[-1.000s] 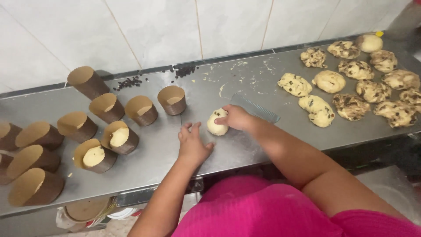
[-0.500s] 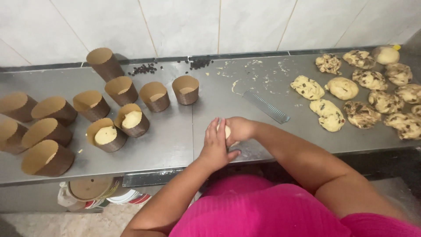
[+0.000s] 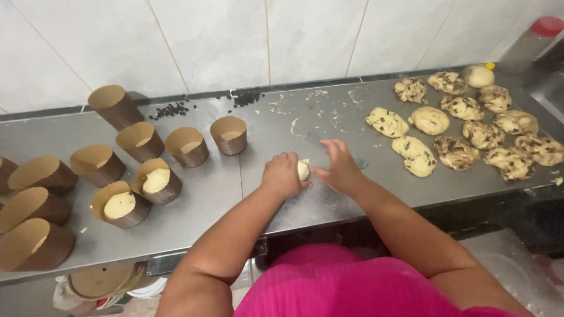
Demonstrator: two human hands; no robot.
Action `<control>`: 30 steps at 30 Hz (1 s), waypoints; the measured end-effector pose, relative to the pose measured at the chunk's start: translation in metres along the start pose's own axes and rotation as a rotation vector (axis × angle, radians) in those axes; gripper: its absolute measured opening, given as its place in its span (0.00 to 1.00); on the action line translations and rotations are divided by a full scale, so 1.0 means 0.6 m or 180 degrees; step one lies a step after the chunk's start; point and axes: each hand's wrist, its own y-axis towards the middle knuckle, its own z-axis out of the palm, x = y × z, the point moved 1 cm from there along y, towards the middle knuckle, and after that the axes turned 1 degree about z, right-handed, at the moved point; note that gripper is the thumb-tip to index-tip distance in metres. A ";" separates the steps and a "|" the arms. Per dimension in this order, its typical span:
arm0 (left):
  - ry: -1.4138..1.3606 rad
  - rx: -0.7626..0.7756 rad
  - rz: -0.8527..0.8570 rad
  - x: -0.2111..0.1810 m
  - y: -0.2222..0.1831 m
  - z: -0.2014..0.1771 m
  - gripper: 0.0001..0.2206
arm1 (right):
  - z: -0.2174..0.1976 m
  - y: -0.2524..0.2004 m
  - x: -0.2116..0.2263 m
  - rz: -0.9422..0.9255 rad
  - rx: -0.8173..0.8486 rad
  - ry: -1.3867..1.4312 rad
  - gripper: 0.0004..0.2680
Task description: Shaping dough into balls and placing them into paper molds on a bakery prep table.
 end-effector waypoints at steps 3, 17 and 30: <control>-0.0030 0.0339 -0.0122 0.006 0.046 0.047 0.34 | 0.021 -0.042 0.024 0.1135 0.0839 0.0696 0.30; -0.1294 -0.0572 -0.0757 0.029 -0.119 -0.039 0.46 | 0.107 0.069 0.096 0.0802 0.0939 0.0628 0.31; -0.1547 -0.0039 -0.0357 -0.066 -0.214 -0.035 0.53 | 0.145 0.043 0.037 -0.0831 0.0892 -0.0733 0.16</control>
